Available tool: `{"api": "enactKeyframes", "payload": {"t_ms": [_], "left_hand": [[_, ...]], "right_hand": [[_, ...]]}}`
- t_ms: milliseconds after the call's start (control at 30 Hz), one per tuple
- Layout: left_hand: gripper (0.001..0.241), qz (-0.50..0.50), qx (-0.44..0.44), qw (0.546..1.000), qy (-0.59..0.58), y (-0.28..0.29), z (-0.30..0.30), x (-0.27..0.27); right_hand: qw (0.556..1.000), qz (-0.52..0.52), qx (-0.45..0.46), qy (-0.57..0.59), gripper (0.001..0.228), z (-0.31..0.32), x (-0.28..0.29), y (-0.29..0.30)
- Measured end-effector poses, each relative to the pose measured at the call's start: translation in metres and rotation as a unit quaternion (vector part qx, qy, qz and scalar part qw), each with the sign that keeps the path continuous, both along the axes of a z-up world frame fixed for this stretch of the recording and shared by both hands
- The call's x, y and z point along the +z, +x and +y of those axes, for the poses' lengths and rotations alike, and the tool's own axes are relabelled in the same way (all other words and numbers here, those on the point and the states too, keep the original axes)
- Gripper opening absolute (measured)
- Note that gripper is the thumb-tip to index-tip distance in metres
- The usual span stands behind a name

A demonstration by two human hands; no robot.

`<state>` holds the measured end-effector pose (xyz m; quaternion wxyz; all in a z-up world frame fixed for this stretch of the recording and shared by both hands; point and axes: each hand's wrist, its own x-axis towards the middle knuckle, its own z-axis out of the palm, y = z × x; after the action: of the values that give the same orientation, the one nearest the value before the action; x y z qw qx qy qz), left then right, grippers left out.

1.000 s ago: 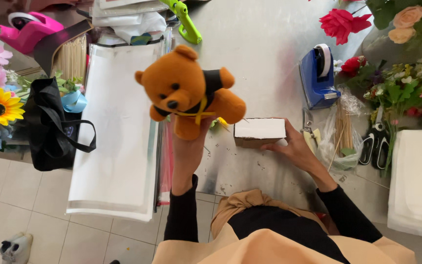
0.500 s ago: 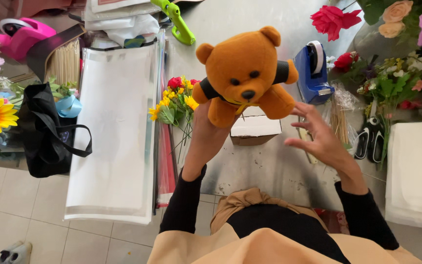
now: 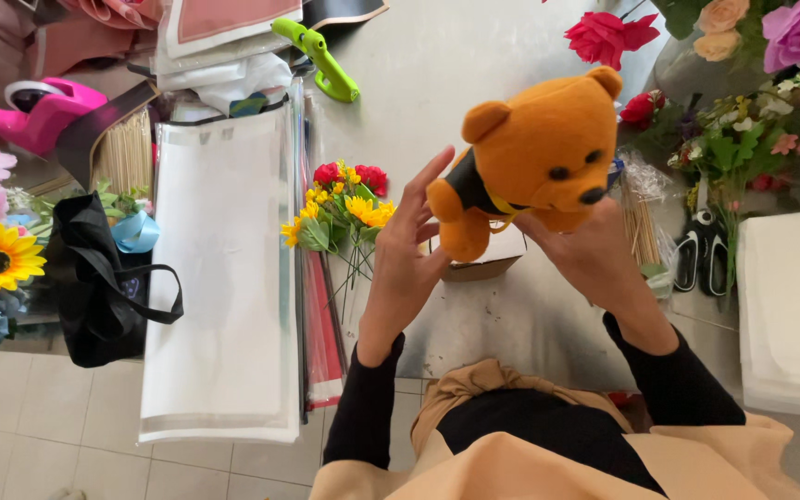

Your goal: The person attaches wooden sticks to a small teddy bear and a sunflower by hand before placing them into a small cardboard box.

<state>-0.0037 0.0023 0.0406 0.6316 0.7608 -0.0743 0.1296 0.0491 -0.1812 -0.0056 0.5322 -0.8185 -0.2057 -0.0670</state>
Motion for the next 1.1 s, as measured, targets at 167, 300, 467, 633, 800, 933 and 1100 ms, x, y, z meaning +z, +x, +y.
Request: {"api": "enactKeyframes", "payload": {"t_ms": [167,300,467,633,800,933,1100], "left_hand": [[0.031,0.046,0.058,0.994,0.076,0.0,0.007,-0.053],[0.023,0.053,0.104,0.99,0.085,0.001,0.009,-0.061],[0.023,0.051,0.115,0.989,0.074,0.002,0.007,-0.064],[0.022,0.052,0.114,0.99,0.069,0.005,0.011,-0.078],[0.023,0.061,0.119,0.989,0.056,0.003,0.01,-0.076],[0.022,0.058,0.122,0.99,0.049,0.003,0.009,-0.074],[0.023,0.069,0.113,0.99,0.041,0.003,0.006,-0.065]], "right_hand": [[0.999,0.012,0.026,-0.046,0.023,0.013,0.035,-0.006],[0.998,0.045,0.028,-0.029,0.026,0.013,0.026,-0.003],[0.998,0.035,0.017,-0.052,0.025,0.013,0.023,0.0],[0.998,0.046,0.022,-0.04,0.023,0.018,0.014,0.0],[0.998,0.054,0.019,-0.031,0.021,0.019,0.015,-0.001],[0.998,0.059,0.009,-0.028,0.026,0.02,0.009,-0.001],[0.996,0.083,0.006,-0.022,0.027,0.021,0.012,0.001]]}}
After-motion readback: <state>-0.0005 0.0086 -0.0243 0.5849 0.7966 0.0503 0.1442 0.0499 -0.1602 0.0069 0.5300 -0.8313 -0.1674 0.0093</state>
